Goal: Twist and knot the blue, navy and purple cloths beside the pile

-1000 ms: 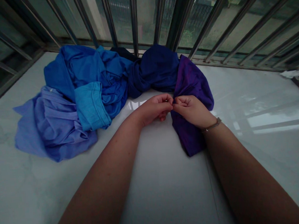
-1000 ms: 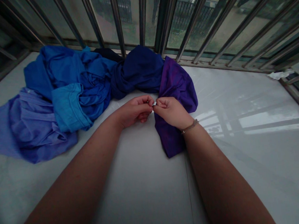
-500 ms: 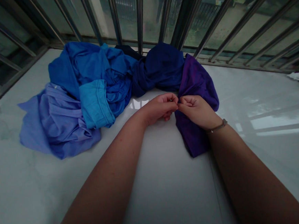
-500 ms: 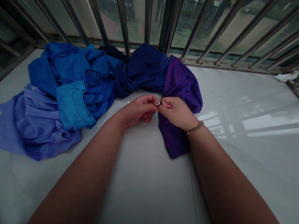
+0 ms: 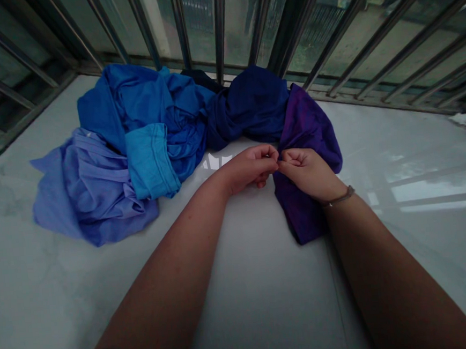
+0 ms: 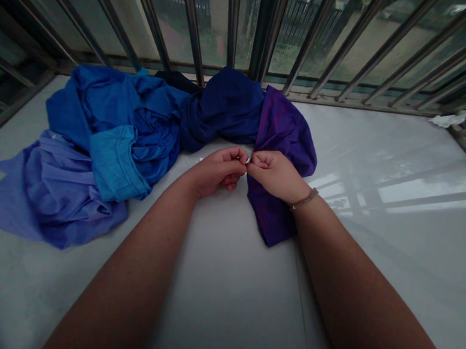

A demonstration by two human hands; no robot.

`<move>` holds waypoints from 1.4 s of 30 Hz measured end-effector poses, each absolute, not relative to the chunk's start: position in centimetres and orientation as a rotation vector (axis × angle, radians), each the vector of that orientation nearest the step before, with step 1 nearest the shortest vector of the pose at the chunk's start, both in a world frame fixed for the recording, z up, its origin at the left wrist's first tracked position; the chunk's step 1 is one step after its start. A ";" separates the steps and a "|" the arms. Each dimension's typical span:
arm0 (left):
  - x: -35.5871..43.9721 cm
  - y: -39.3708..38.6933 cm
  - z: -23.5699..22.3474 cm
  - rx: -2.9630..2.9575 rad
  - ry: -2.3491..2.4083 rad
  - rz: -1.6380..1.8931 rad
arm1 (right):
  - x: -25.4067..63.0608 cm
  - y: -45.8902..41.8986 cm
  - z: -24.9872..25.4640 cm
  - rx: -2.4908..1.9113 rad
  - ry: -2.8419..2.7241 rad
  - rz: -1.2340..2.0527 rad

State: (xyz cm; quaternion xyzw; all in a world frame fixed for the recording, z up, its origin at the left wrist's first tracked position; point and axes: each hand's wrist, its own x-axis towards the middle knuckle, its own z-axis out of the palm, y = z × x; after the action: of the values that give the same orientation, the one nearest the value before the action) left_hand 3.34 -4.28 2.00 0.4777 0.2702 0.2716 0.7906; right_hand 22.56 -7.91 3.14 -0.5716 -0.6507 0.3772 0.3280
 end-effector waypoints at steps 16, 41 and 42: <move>3.4 -4.4 2.2 1.019 0.617 0.580 | 22.6 -8.0 3.1 -1.500 -1.699 1.001; 3.4 -4.4 2.1 1.025 0.604 0.593 | 22.5 -8.0 3.3 -1.491 -1.708 0.984; 3.4 -4.4 2.1 1.026 0.602 0.593 | 22.5 -8.0 3.3 -1.494 -1.710 0.984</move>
State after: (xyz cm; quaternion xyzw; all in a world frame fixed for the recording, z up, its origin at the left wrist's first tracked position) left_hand 3.35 -4.39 2.11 0.4759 0.2794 0.2751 0.7873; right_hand 22.52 -8.00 3.34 -0.5703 -0.6530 0.3758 0.3273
